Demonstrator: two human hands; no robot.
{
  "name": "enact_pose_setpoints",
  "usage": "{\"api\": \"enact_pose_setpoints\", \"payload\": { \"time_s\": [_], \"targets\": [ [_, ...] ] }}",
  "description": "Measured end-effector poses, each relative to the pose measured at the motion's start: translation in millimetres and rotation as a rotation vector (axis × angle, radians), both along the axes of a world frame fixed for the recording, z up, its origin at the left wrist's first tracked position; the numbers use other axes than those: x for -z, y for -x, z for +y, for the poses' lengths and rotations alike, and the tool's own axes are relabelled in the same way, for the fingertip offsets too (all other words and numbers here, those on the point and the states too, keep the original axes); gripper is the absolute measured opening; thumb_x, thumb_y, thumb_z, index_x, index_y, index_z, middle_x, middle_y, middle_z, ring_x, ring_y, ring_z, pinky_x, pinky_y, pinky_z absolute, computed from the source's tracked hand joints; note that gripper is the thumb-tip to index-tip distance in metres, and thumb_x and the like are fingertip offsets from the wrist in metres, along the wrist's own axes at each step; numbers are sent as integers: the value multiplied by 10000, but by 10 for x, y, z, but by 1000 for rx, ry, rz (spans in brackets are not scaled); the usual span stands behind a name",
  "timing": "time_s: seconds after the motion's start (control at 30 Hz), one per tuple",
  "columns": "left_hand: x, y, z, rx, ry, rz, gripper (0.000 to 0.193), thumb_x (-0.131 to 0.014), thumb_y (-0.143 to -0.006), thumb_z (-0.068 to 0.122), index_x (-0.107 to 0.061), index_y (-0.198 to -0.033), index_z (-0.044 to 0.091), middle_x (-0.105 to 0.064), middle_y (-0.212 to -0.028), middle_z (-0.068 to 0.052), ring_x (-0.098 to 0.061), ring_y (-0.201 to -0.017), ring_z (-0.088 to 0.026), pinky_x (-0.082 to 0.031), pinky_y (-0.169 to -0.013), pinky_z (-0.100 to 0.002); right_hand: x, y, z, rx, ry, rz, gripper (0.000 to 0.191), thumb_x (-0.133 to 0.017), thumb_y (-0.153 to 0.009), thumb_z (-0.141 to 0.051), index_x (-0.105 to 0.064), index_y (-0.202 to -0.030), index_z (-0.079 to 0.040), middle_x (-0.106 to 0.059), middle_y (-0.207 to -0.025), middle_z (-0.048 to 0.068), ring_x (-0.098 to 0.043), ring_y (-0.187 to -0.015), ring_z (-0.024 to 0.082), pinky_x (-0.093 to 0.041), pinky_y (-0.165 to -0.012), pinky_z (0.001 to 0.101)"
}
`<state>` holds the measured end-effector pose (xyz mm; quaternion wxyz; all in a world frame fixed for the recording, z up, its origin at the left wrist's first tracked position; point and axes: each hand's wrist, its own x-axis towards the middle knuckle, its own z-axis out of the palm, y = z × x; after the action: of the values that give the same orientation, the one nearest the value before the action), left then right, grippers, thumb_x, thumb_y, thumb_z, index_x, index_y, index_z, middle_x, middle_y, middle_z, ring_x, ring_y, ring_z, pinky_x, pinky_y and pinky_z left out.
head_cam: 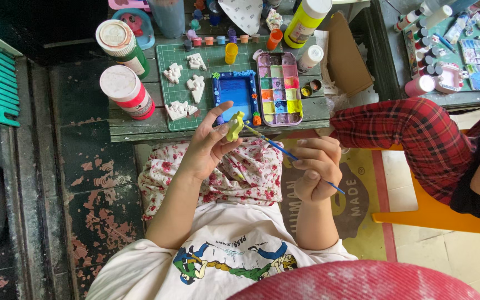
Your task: The person paints a small ceramic figurine with yellow paint using a fine brush. They dip the brush into a paint palette and a water container, then apply paint to the figurine held in the left hand. The figurine is placed on a green cutting mat after painting.
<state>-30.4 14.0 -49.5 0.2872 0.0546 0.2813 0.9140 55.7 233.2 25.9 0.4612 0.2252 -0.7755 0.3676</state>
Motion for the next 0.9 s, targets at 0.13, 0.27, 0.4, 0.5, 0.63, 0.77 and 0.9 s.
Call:
{"api": "enact_pose_setpoints", "payload": {
  "time_s": [0.13,0.27,0.4,0.5,0.63,0.77,0.9],
  "targets": [
    [9,5,-4,3,14,-9,755,-746,-961,184,-318,-1573,72,-681,-1204,-106,-724,-1001,-160,-617,-947,-318,10,-20,-23,-40,16,-39,357,-390,-1145,-341,-531,-944,-82,-730,-861,105,-645,-977,253,-450,-906,436],
    [7,-5,-5,-6,7,2,744,-736,-967,177,-317,-1573,74,-684,-1195,-108,-723,-1006,-159,-618,-956,-323,16,-13,-26,-8,10,-30,367,-381,-1146,-330,-543,-940,-74,-725,-861,120,-640,-975,268,-437,-911,454],
    [-6,3,6,-20,32,13,731,-732,-975,165,-327,-1577,76,-683,-1180,-111,-717,-1006,-163,-618,-954,-334,23,-8,-21,-33,49,-10,361,-379,-1143,-330,-532,-936,-76,-721,-857,101,-651,-965,257,-443,-904,446],
    [-19,-10,15,-52,63,32,736,-742,-958,155,-329,-1563,80,-683,-1205,-107,-707,-1038,-153,-623,-955,-343,30,-21,-8,20,1,-18,363,-368,-1155,-325,-531,-951,-73,-742,-894,125,-637,-984,266,-432,-930,462],
    [-45,-10,31,-97,110,61,733,-740,-950,133,-331,-1557,86,-692,-1181,-122,-709,-1038,-167,-631,-926,-353,61,-21,-17,-26,6,-35,352,-391,-1143,-327,-536,-937,-81,-739,-858,110,-643,-973,261,-433,-919,453],
    [-64,-22,42,-133,133,79,723,-732,-958,106,-336,-1562,80,-705,-1163,-122,-711,-1025,-166,-631,-909,-347,79,-13,-14,-37,5,-29,354,-395,-1143,-334,-545,-949,-78,-740,-855,115,-641,-972,260,-437,-918,451],
    [-81,-26,42,-152,143,98,714,-733,-956,91,-342,-1553,77,-713,-1148,-119,-717,-1012,-169,-635,-911,-353,81,8,-12,-22,29,12,352,-393,-1143,-330,-549,-949,-81,-715,-822,98,-653,-965,253,-452,-906,453]
  ]
}}
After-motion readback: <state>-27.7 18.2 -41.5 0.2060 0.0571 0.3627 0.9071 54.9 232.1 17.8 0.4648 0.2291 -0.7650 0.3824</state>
